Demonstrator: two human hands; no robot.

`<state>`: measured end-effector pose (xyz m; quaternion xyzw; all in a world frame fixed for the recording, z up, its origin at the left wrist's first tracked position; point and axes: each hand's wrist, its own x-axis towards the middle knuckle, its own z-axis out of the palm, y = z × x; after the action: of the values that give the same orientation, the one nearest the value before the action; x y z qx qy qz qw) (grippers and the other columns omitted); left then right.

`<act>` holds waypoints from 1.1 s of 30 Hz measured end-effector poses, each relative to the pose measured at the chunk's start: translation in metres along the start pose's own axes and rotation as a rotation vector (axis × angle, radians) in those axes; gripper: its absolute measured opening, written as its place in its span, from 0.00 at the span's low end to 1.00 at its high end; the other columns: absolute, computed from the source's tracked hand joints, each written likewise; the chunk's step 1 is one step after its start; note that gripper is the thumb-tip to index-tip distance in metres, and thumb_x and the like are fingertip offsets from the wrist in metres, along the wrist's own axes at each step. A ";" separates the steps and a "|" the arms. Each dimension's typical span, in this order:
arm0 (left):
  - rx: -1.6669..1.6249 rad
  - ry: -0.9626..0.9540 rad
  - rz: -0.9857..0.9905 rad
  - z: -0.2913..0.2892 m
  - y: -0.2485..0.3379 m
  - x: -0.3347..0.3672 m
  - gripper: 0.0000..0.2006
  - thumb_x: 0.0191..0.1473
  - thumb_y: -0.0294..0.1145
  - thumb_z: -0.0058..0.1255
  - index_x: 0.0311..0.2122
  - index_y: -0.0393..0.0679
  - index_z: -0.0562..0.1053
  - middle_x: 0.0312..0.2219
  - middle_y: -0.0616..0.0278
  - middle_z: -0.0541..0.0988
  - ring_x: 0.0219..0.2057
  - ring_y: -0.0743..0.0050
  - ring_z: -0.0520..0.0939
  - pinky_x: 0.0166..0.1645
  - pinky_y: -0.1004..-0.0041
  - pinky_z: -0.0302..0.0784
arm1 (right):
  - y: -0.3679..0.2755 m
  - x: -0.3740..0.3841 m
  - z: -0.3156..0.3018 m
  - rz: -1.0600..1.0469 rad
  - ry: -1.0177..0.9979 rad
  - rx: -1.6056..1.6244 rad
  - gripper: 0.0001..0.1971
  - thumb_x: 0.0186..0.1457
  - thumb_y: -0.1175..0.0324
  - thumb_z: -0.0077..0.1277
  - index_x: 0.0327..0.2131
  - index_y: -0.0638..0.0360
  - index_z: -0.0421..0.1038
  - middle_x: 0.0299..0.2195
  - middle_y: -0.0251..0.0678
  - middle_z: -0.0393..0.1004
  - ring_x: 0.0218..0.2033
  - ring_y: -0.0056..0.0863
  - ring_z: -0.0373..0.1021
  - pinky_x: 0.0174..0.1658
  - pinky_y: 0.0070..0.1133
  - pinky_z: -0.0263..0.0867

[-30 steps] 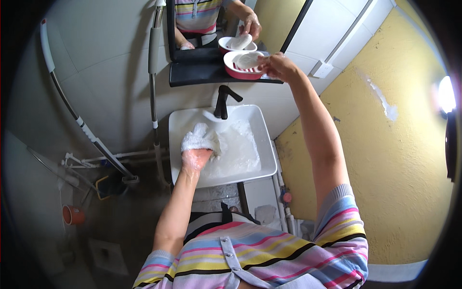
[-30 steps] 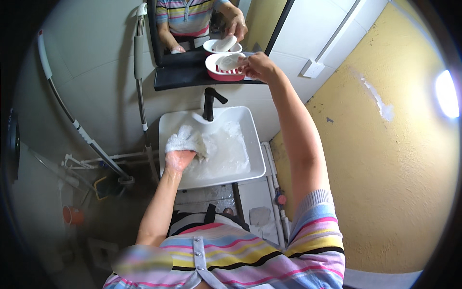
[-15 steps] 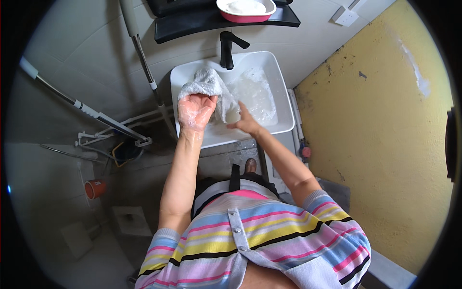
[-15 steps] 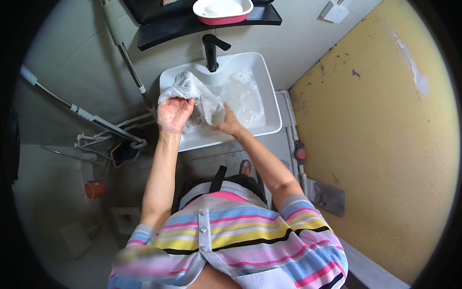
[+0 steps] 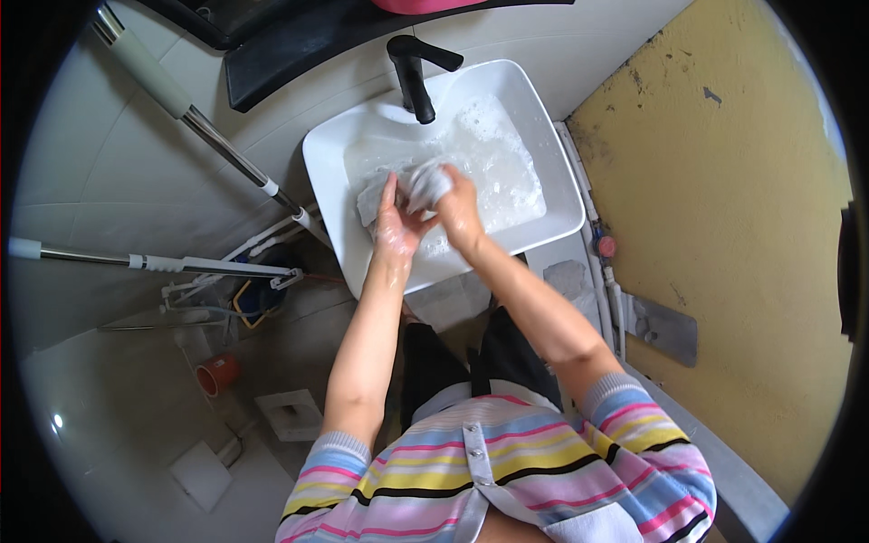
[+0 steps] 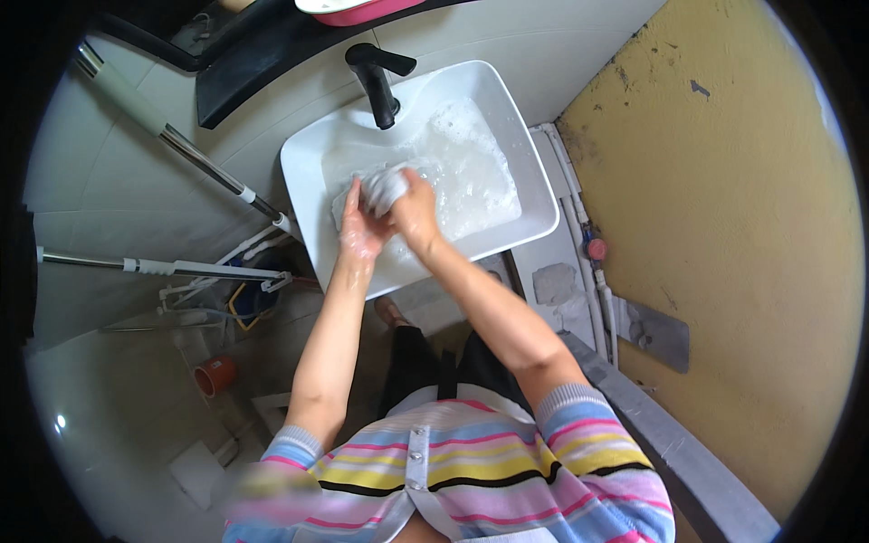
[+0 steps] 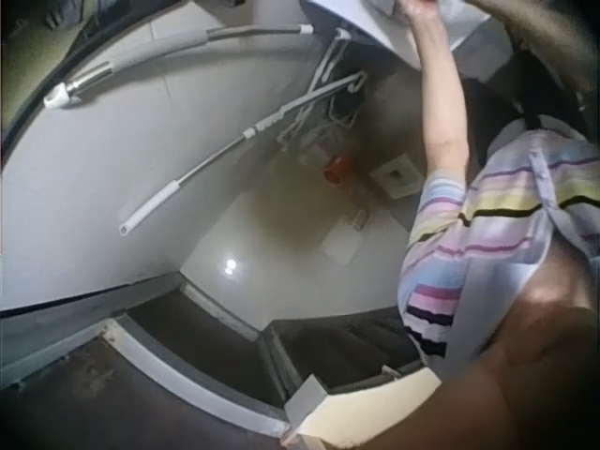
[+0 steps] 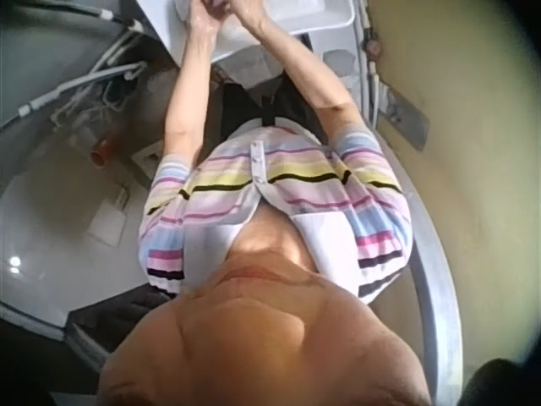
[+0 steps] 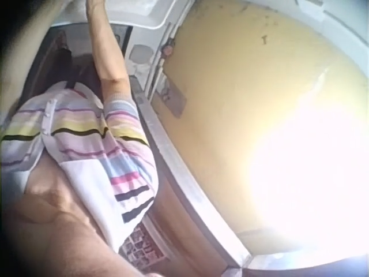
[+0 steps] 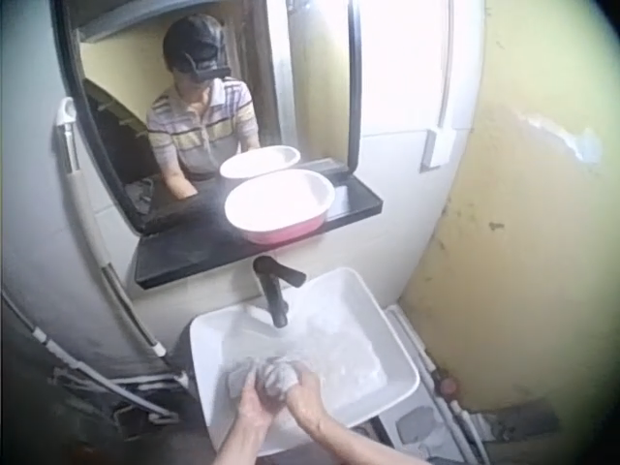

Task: The recorder is washing a white cloth/towel with a bar of soap in a bathroom sink.

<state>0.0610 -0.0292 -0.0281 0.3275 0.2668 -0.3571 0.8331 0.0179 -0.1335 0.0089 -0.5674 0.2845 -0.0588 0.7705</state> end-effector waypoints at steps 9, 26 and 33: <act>0.225 0.033 0.269 0.042 -0.050 0.025 0.31 0.60 0.60 0.38 0.59 0.48 0.61 0.56 0.62 0.67 0.55 0.71 0.70 0.55 0.70 0.68 | 0.024 0.066 0.000 -0.448 0.401 -0.454 0.09 0.41 0.74 0.48 0.31 0.63 0.69 0.36 0.52 0.70 0.42 0.52 0.62 0.52 0.35 0.57; 0.115 0.020 -0.018 0.001 -0.003 0.033 0.32 0.54 0.62 0.43 0.54 0.47 0.67 0.50 0.63 0.70 0.52 0.65 0.71 0.55 0.64 0.68 | 0.047 -0.015 0.016 -0.555 0.120 -0.492 0.16 0.46 0.67 0.54 0.42 0.55 0.75 0.49 0.56 0.70 0.51 0.45 0.69 0.55 0.32 0.62; 0.245 0.017 0.164 0.026 -0.047 0.038 0.34 0.55 0.62 0.42 0.59 0.48 0.62 0.56 0.61 0.66 0.57 0.64 0.67 0.59 0.61 0.62 | 0.038 0.072 -0.021 -0.159 0.238 -0.217 0.15 0.44 0.63 0.54 0.34 0.62 0.76 0.33 0.59 0.75 0.41 0.54 0.71 0.47 0.37 0.66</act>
<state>0.0531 -0.0887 -0.0535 0.4506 0.2007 -0.3148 0.8109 0.0585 -0.1681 -0.0566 -0.6571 0.3325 -0.1554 0.6584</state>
